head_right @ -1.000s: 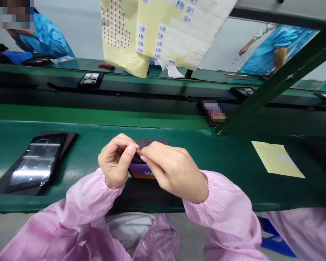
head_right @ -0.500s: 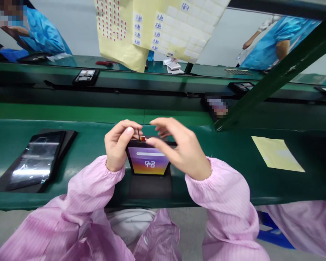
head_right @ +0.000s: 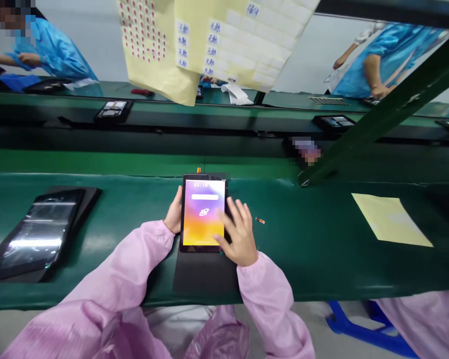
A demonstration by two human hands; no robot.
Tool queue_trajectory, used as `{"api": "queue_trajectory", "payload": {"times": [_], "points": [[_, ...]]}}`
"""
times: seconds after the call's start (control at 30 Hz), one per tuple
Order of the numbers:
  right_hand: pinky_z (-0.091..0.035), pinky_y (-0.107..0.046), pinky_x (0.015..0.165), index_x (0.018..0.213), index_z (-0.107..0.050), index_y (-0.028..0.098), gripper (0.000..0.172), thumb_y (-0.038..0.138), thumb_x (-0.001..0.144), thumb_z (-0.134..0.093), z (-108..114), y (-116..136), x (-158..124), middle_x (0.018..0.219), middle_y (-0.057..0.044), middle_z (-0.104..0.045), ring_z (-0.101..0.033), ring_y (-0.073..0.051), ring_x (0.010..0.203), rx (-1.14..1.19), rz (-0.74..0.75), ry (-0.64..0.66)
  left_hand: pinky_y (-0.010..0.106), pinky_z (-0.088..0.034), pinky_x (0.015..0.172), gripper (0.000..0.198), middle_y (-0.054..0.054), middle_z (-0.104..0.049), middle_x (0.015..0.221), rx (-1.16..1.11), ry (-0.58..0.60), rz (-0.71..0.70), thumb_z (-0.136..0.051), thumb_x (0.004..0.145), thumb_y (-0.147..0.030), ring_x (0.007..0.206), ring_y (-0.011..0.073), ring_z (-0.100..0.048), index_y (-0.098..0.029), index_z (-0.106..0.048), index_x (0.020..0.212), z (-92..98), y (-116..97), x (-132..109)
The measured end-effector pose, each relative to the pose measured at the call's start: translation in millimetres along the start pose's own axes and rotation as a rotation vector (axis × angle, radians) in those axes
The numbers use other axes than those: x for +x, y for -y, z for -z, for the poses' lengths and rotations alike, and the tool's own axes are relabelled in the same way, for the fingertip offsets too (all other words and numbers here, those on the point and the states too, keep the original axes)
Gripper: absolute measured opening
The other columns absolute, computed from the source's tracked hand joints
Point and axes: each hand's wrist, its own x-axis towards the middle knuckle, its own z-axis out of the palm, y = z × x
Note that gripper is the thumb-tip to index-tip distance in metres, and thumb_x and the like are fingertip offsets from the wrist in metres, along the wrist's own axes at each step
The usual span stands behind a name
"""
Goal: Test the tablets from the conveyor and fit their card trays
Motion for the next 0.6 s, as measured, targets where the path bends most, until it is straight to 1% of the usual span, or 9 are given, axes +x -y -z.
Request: {"api": "queue_trajectory", "payload": {"times": [0.03, 0.1, 0.17, 0.2, 0.23, 0.3, 0.4, 0.5, 0.6], "points": [[-0.015, -0.059, 0.117, 0.141, -0.044, 0.036, 0.053, 0.051, 0.091, -0.05, 4, 2, 0, 0.156, -0.005, -0.033, -0.019, -0.031, 0.147, -0.116, 0.161, 0.049, 0.048, -0.034, 0.11, 0.082, 0.018, -0.061, 0.129, -0.003, 0.016, 0.007, -0.021, 0.089, -0.071, 0.121, 0.0322, -0.057, -0.009, -0.056, 0.131, 0.4, 0, 0], [-0.01, -0.054, 0.119, 0.134, -0.054, 0.034, 0.049, 0.055, 0.089, -0.053, 9, 3, 1, 0.15, -0.003, -0.043, -0.022, -0.028, 0.146, -0.229, 0.413, 0.135, 0.05, -0.032, 0.111, 0.083, 0.018, -0.059, 0.132, -0.004, 0.032, 0.016, -0.023, 0.089, -0.072, 0.123, 0.0335, -0.054, -0.009, -0.054, 0.133, 2.4, 0, -1], [-0.011, -0.047, 0.12, 0.131, -0.057, 0.032, 0.05, 0.056, 0.087, -0.057, 12, -4, 8, 0.14, -0.003, -0.055, -0.033, -0.024, 0.141, -0.246, 0.557, 0.182, 0.051, -0.031, 0.111, 0.083, 0.019, -0.059, 0.131, 0.004, 0.026, 0.016, -0.026, 0.087, -0.073, 0.123, 0.0341, -0.055, -0.008, -0.055, 0.132, 4.2, 1, -1], [-0.014, -0.046, 0.12, 0.131, -0.056, 0.033, 0.05, 0.055, 0.086, -0.059, 13, -10, 15, 0.136, -0.002, -0.059, -0.04, -0.022, 0.137, -0.231, 0.578, 0.199, 0.051, -0.032, 0.111, 0.083, 0.019, -0.06, 0.13, 0.007, 0.021, 0.013, -0.028, 0.087, -0.073, 0.122, 0.0341, -0.055, -0.008, -0.055, 0.131, 4.6, 2, -1], [-0.018, -0.046, 0.119, 0.131, -0.056, 0.035, 0.05, 0.053, 0.085, -0.061, 16, -17, 23, 0.134, 0.0, -0.061, -0.046, -0.022, 0.133, -0.214, 0.557, 0.208, 0.05, -0.032, 0.11, 0.083, 0.018, -0.06, 0.13, 0.009, 0.015, 0.005, -0.029, 0.086, -0.074, 0.122, 0.034, -0.056, -0.009, -0.056, 0.131, 4.4, 2, -1], [-0.022, -0.052, 0.116, 0.131, -0.054, 0.043, 0.049, 0.053, 0.084, -0.062, 22, -33, 42, 0.134, 0.002, -0.06, -0.048, -0.026, 0.131, -0.217, 0.395, 0.163, 0.049, -0.035, 0.108, 0.082, 0.017, -0.062, 0.128, 0.017, -0.01, -0.02, -0.032, 0.085, -0.075, 0.12, 0.0336, -0.057, -0.011, -0.057, 0.129, 3.0, 4, 0], [-0.016, -0.065, 0.114, 0.13, -0.056, 0.044, 0.047, 0.062, 0.087, -0.049, 30, -46, 62, 0.146, 0.003, -0.049, -0.032, -0.035, 0.141, -0.285, 0.122, -0.077, 0.047, -0.041, 0.104, 0.08, 0.015, -0.067, 0.12, 0.049, -0.089, -0.052, -0.036, 0.082, -0.077, 0.115, 0.0327, -0.061, -0.014, -0.06, 0.125, 1.2, 5, -1], [-0.013, -0.068, 0.114, 0.129, -0.059, 0.038, 0.047, 0.055, 0.094, -0.033, 29, -38, 60, 0.156, 0.004, -0.032, -0.022, -0.037, 0.145, -0.225, 0.061, -0.279, 0.046, -0.045, 0.1, 0.079, 0.016, -0.071, 0.11, 0.083, -0.149, -0.047, -0.037, 0.081, -0.078, 0.108, 0.0331, -0.064, -0.013, -0.065, 0.118, 2.1, 4, -1], [-0.021, -0.064, 0.114, 0.131, -0.057, 0.034, 0.041, 0.041, 0.097, -0.034, 19, -21, 46, 0.156, 0.003, -0.031, -0.026, -0.033, 0.144, -0.075, -0.046, -0.312, 0.046, -0.046, 0.099, 0.08, 0.016, -0.071, 0.108, 0.089, -0.153, -0.051, -0.036, 0.081, -0.078, 0.106, 0.0333, -0.065, -0.013, -0.066, 0.115, 3.9, 4, -1]]}}
